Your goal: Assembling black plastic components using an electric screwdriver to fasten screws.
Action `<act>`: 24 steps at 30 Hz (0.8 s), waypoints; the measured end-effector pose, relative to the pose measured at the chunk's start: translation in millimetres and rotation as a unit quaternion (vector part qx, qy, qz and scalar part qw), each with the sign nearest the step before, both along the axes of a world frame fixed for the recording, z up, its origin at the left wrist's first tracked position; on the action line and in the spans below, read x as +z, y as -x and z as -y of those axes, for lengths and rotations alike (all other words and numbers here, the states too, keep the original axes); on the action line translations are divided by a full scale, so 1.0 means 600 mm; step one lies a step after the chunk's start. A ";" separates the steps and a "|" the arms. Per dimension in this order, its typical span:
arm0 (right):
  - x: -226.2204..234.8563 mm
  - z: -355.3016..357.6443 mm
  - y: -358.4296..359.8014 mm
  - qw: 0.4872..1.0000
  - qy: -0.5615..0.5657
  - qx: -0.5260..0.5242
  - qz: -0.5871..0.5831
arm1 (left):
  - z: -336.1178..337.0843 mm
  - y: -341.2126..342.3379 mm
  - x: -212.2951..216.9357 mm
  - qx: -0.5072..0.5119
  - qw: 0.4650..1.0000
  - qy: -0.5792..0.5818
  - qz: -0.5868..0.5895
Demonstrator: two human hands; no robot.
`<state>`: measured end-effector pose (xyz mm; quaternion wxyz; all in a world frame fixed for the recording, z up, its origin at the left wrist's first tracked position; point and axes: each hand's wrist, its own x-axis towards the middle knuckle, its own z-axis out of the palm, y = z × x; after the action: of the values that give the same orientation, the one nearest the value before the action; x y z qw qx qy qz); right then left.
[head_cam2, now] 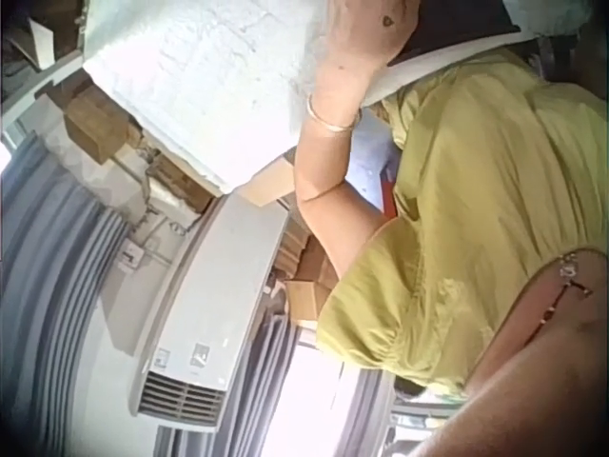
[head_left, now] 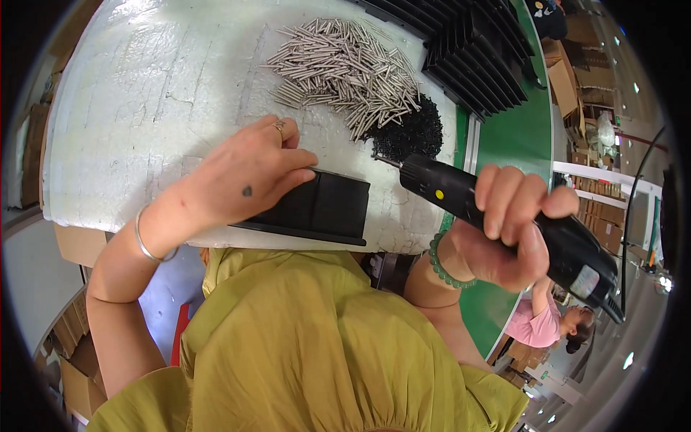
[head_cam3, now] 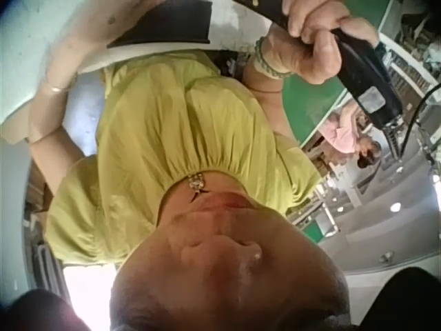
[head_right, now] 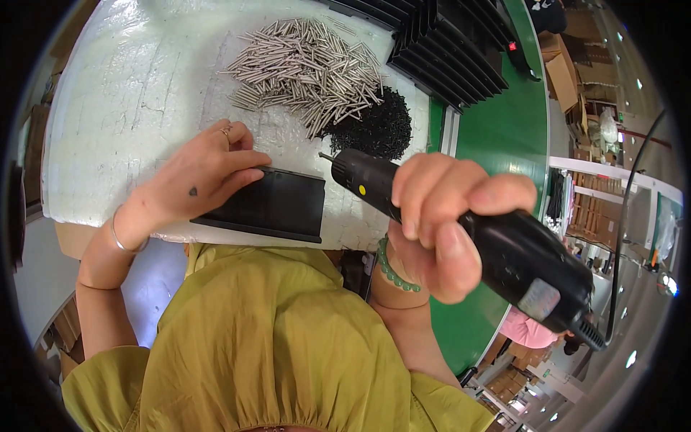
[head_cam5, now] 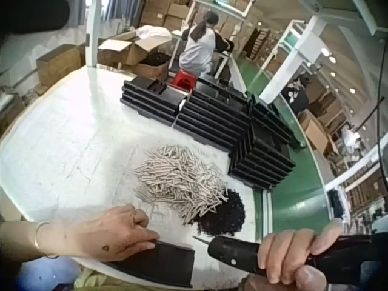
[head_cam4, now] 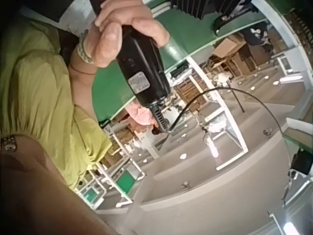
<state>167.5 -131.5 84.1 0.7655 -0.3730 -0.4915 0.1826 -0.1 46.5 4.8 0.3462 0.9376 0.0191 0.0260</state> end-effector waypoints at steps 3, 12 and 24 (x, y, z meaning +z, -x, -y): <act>0.016 0.008 0.005 1.000 0.012 0.009 0.007 | 0.023 -0.028 0.001 0.041 0.980 -0.068 0.180; 0.025 0.020 -0.002 1.000 -0.006 0.013 0.016 | 0.042 -0.112 -0.020 0.063 0.947 0.013 0.314; 0.017 0.024 -0.013 0.998 -0.059 -0.008 -0.016 | 0.051 -0.114 -0.001 0.055 0.953 0.043 0.294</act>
<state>175.4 -145.6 94.5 0.7956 -0.3282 -0.4859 0.1527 68.4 15.8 4.0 0.3742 0.8701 -0.0307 0.3193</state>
